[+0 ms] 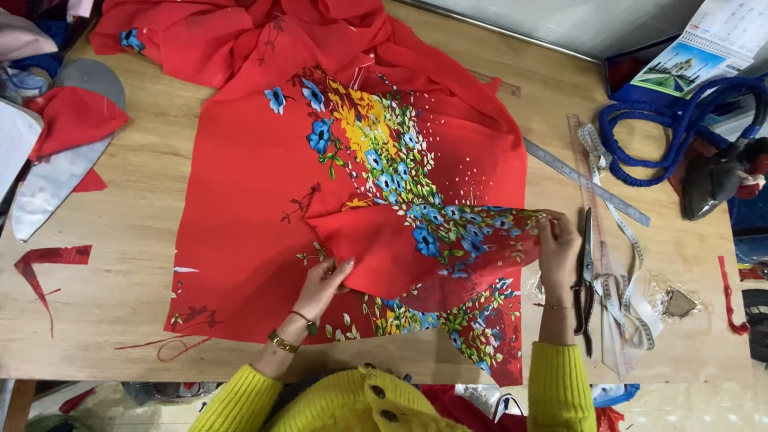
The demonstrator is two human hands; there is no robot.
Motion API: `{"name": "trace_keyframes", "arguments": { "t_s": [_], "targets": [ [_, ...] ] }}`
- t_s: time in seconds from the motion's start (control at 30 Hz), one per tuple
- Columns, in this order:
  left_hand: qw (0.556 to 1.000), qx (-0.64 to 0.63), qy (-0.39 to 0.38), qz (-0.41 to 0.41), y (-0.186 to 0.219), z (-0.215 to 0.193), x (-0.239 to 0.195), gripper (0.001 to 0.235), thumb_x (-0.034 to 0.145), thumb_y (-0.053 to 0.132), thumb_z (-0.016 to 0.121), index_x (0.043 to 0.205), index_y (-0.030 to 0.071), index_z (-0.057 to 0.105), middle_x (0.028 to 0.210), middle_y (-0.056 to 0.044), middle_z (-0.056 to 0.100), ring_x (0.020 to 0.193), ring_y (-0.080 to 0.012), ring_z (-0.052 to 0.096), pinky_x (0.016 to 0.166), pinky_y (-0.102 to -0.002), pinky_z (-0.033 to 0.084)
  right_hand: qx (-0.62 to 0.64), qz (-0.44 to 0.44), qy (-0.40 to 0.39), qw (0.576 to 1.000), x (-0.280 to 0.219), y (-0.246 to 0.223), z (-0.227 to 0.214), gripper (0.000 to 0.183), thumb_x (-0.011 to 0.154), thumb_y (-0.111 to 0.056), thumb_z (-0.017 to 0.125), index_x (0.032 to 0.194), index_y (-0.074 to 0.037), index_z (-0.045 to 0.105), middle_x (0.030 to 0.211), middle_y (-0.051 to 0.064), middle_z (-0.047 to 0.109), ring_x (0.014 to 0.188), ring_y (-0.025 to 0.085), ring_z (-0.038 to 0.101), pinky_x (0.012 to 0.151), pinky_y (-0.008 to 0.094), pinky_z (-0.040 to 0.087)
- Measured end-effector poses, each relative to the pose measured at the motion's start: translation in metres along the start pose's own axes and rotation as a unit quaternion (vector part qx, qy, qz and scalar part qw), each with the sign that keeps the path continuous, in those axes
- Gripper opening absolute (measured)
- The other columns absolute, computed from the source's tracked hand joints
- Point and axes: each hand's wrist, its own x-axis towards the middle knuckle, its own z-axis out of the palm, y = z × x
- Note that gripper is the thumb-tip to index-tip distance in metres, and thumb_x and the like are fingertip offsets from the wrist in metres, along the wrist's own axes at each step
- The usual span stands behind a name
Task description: A person measures and cuts out garment pieces from red floral fabric using a ruler and tailor scissors on a wooden table.
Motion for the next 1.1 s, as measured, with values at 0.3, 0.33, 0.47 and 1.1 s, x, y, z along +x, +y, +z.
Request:
{"name": "trace_keyframes", "arguments": {
  "t_s": [0.3, 0.33, 0.47, 1.1],
  "targets": [
    [0.927, -0.351, 0.069, -0.114, 0.091, -0.017, -0.035, 0.058, 0.100, 0.039, 0.064, 0.137, -0.004, 0.053, 0.127, -0.028, 0.064, 0.113, -0.0338, 0.064, 0.106, -0.053, 0.051, 0.092, -0.050, 0.010, 0.994, -0.013, -0.071, -0.017, 0.017, 0.111, -0.002, 0.057, 0.126, -0.006, 0.065, 0.104, 0.004, 0.070, 0.094, 0.006, 0.058, 0.097, 0.026, 0.052],
    [0.926, -0.352, 0.070, -0.113, 0.079, -0.025, -0.026, 0.058, 0.100, 0.039, 0.064, 0.137, -0.004, 0.053, 0.127, -0.028, 0.064, 0.113, -0.0338, 0.064, 0.106, -0.053, 0.051, 0.092, -0.051, 0.009, 0.994, -0.017, -0.084, -0.016, 0.017, 0.111, -0.002, 0.057, 0.126, -0.006, 0.065, 0.104, 0.004, 0.070, 0.094, 0.006, 0.058, 0.097, 0.026, 0.052],
    [0.902, -0.379, 0.208, -0.003, 0.086, -0.015, -0.019, 0.032, 0.094, 0.037, 0.076, 0.112, 0.018, 0.057, 0.089, -0.001, 0.057, 0.081, -0.0149, 0.054, 0.084, -0.035, 0.055, 0.115, -0.053, -0.020, 0.992, -0.034, -0.129, -0.011, 0.009, 0.111, -0.007, 0.062, 0.118, -0.006, 0.067, 0.088, 0.003, 0.066, 0.081, 0.005, 0.050, 0.079, 0.023, 0.048],
    [0.783, 0.429, 0.114, 0.436, 0.120, -0.024, 0.020, 0.066, 0.064, -0.013, 0.071, 0.121, 0.020, 0.071, 0.120, -0.008, 0.074, 0.120, -0.0262, 0.066, 0.123, -0.067, 0.018, 0.152, -0.072, -0.150, 0.974, -0.064, -0.147, -0.093, 0.020, 0.094, -0.026, 0.072, 0.097, -0.007, 0.066, 0.086, -0.001, 0.066, 0.073, 0.005, 0.060, 0.065, 0.017, 0.046]
  ]
}}
